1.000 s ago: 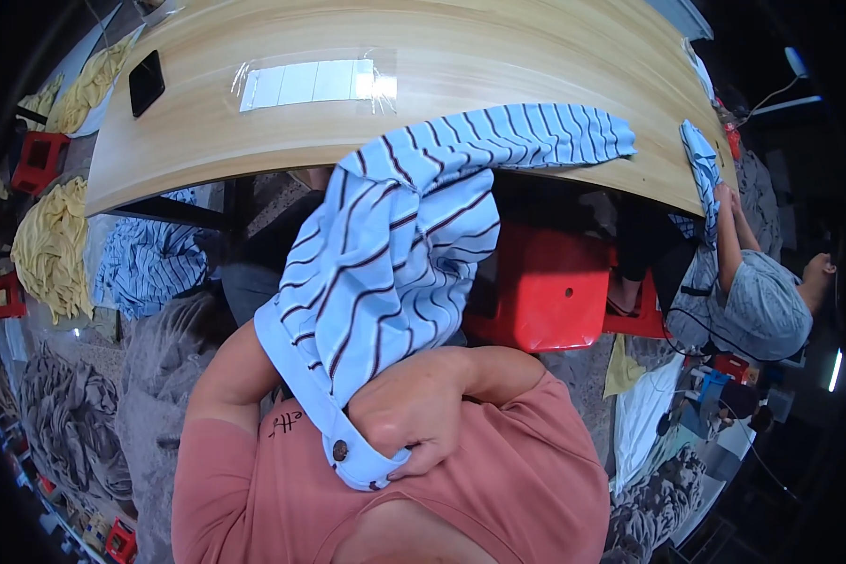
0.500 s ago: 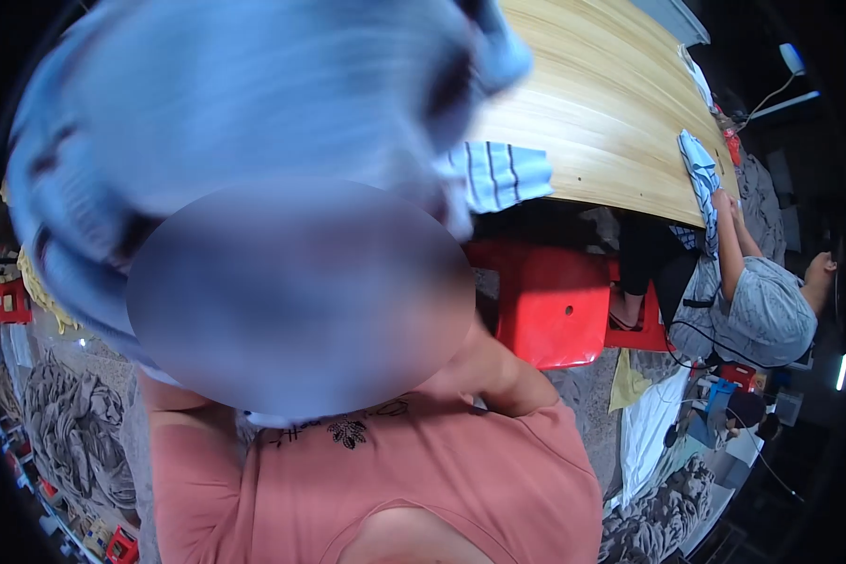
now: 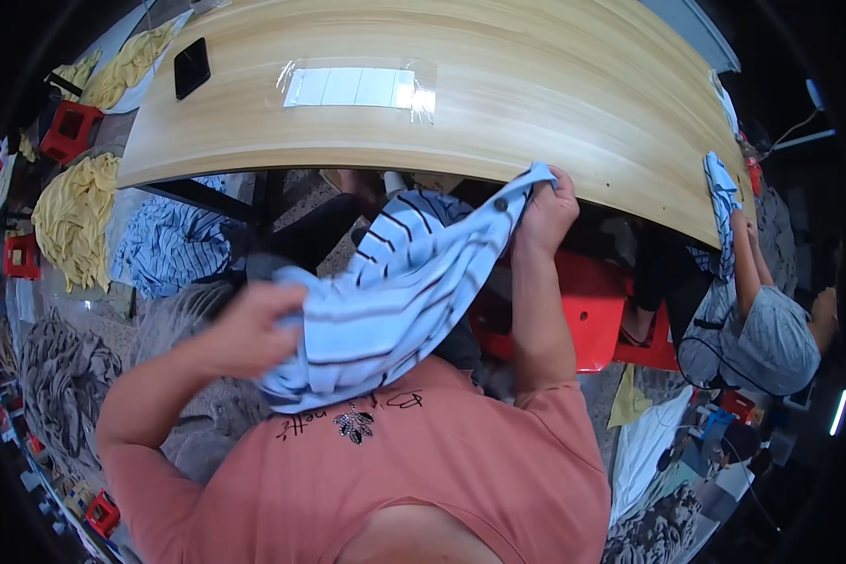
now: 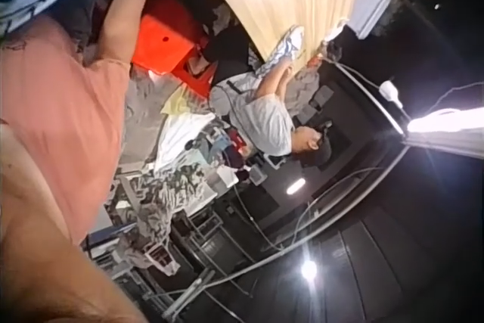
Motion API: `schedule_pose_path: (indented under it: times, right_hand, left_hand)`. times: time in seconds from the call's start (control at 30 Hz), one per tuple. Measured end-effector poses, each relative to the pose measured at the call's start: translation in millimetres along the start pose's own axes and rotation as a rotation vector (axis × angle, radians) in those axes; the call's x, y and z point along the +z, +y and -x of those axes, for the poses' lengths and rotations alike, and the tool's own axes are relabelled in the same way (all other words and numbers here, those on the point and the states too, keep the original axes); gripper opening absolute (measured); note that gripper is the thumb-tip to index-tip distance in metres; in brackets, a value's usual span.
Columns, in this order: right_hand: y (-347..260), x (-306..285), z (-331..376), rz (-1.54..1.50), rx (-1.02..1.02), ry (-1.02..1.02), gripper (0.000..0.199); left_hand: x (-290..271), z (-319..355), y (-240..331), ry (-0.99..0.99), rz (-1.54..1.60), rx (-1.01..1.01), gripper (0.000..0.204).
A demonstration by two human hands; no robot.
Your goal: Folding and inspecting striped garments on a wooden table.
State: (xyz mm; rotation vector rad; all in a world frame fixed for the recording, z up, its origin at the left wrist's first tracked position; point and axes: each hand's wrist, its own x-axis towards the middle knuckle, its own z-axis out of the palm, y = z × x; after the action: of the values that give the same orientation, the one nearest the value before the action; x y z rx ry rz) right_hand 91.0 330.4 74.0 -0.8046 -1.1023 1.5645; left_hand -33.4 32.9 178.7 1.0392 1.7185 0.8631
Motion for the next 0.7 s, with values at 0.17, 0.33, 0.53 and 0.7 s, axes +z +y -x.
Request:
schedule_pose_path:
  times: [0.17,0.33,0.53,0.7]
  right_hand:
    - [32.9,-4.4,40.4,0.216,0.193,-0.419,0.021]
    - [42.2,17.3,91.2,0.266,0.196,-0.466,0.019]
    - [33.0,18.0,126.7,-0.144,0.982,-1.318,0.05]
    - [31.3,57.7,142.7,-0.682,1.068,-0.86,0.044]
  left_hand:
    - [-49.4,16.3,74.5,0.919,0.753,0.5,0.031]
    - [-80.2,30.5,70.2,0.743,0.662,0.393,0.03]
    - [-155.4,84.4,28.7,0.479,0.525,0.205,0.028]
    - [-195.2,119.2,12.8,0.226,0.404,0.062,0.028]
